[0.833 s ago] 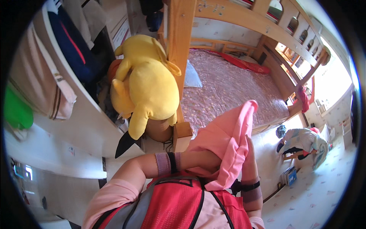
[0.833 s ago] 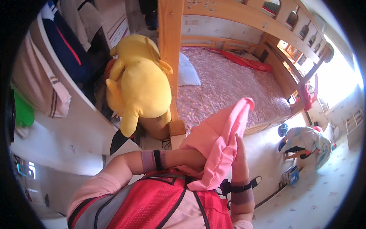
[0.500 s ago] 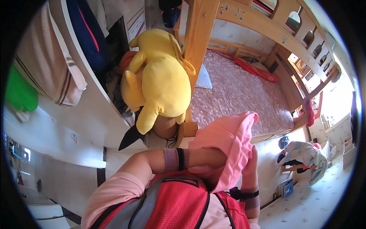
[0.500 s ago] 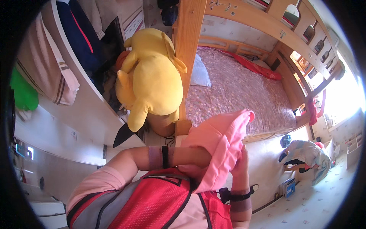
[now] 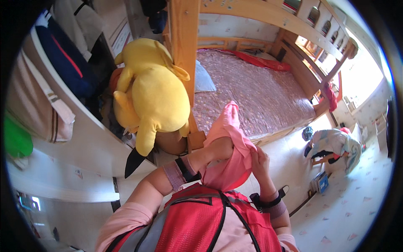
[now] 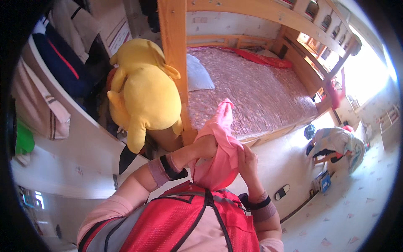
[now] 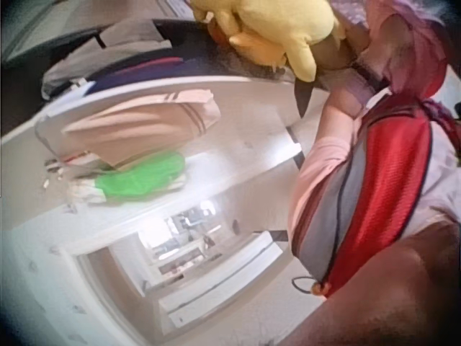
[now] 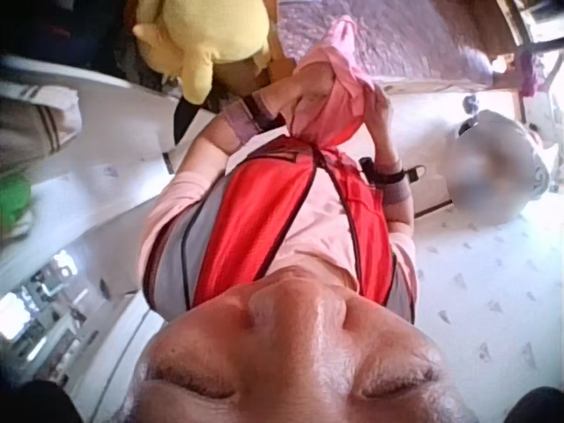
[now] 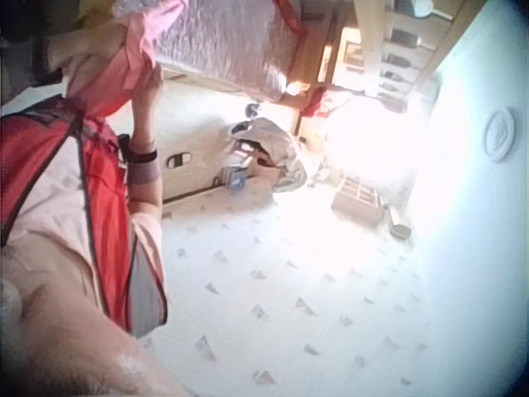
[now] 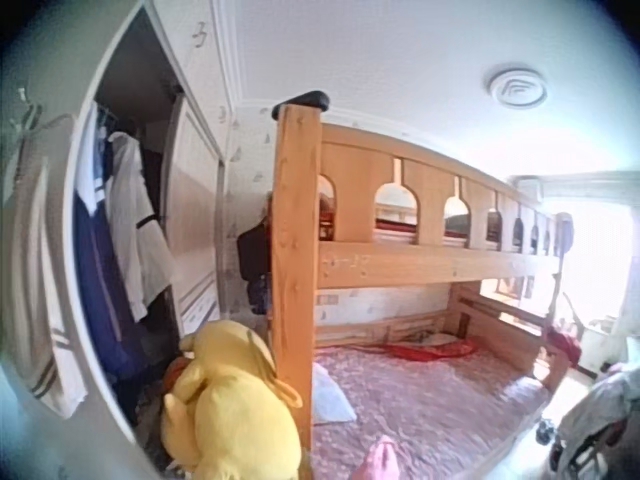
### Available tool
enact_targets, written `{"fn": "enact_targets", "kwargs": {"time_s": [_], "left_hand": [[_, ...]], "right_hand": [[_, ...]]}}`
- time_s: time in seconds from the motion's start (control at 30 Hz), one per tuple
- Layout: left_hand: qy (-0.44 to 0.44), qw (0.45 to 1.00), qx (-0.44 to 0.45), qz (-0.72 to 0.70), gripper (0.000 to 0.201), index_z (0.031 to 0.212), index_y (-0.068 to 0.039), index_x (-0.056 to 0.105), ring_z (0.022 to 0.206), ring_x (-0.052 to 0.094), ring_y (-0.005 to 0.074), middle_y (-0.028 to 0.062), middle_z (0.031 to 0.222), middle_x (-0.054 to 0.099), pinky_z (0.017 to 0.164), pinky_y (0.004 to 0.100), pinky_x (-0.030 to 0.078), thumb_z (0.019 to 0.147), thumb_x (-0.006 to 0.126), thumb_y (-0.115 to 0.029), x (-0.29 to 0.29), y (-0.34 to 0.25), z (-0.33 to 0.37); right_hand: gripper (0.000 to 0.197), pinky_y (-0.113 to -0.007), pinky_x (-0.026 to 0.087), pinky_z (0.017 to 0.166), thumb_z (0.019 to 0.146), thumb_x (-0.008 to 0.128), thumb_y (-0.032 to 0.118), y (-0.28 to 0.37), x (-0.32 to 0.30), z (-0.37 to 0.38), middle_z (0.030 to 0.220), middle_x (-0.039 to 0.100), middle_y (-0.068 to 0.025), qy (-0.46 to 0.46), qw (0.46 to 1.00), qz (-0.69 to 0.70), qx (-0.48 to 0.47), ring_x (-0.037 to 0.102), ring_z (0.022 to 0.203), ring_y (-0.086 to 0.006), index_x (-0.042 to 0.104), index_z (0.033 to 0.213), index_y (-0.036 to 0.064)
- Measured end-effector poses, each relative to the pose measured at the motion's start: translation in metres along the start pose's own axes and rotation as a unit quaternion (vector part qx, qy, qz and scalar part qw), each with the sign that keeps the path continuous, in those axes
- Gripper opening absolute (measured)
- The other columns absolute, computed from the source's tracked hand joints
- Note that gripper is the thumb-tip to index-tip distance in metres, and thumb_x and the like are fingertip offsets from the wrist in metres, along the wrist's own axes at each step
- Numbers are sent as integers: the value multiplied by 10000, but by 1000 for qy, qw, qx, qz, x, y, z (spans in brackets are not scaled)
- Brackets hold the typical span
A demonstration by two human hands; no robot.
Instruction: The person removes a pink pillowcase and a patterned pillowcase from pillows on a bunk bed, then takes a blue pillowcase from the upper bunk. They carry the collection of pillowcases through the hallway to a washing machine, load the items into the drum, close the door, and rotate the control dial.
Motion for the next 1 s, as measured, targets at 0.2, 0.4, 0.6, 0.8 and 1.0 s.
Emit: {"fn": "enact_targets", "kwargs": {"time_s": [0.2, 0.4, 0.6, 0.8, 1.0], "left_hand": [[65, 991, 1, -118, 18, 756, -20, 592, 625, 570, 156, 144, 660, 598, 574, 350, 440, 743, 585, -31, -13, -20, -8], [37, 969, -14, -246, 170, 886, -42, 679, 718, 601, 99, 29, 789, 656, 642, 261, 482, 723, 668, 7, -25, -36, -31], [-122, 929, -105, -333, 260, 915, -5, 671, 750, 645, 149, 60, 846, 675, 727, 280, 522, 668, 625, 60, -61, -7, -36], [-344, 838, -135, -402, 220, 1033, -16, 616, 771, 616, 147, 37, 900, 629, 696, 286, 521, 833, 663, -92, -93, 47, -20], [-414, 762, -108, -487, 244, 1039, 19, 602, 785, 626, 178, 67, 929, 635, 713, 304, 519, 836, 673, -96, -105, 47, 4]], "right_hand": [[274, -239, 486, 656, 983, 474, 201, -108, -18, 10, 911, 671, -49, -115, 927, 340, 108, 610, 763, -112, 661, 1018, 5], [257, -243, 462, 640, 963, 477, 159, -215, 40, 12, 848, 647, -33, -89, 911, 361, 177, 570, 739, -103, 669, 1060, 18], [304, -233, 454, 629, 972, 501, 223, -220, 57, -6, 819, 629, -21, -22, 903, 353, 242, 567, 700, -109, 639, 1107, -12], [620, -310, 367, 1017, 918, 599, 308, -72, 37, -14, 1309, 485, -115, 181, 916, 349, 76, 451, 1194, -171, 349, 1381, -19], [802, -353, 327, 1061, 833, 693, 386, -60, 24, -29, 1388, 401, -151, 189, 899, 389, 67, 380, 1289, -235, 300, 1408, -13]]}}
Point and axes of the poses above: each hand's wrist, its own z-axis towards the middle knuckle, its own x-axis out of the palm, y = z × x, the point moved 9 cm from there along z, towards the middle knuckle
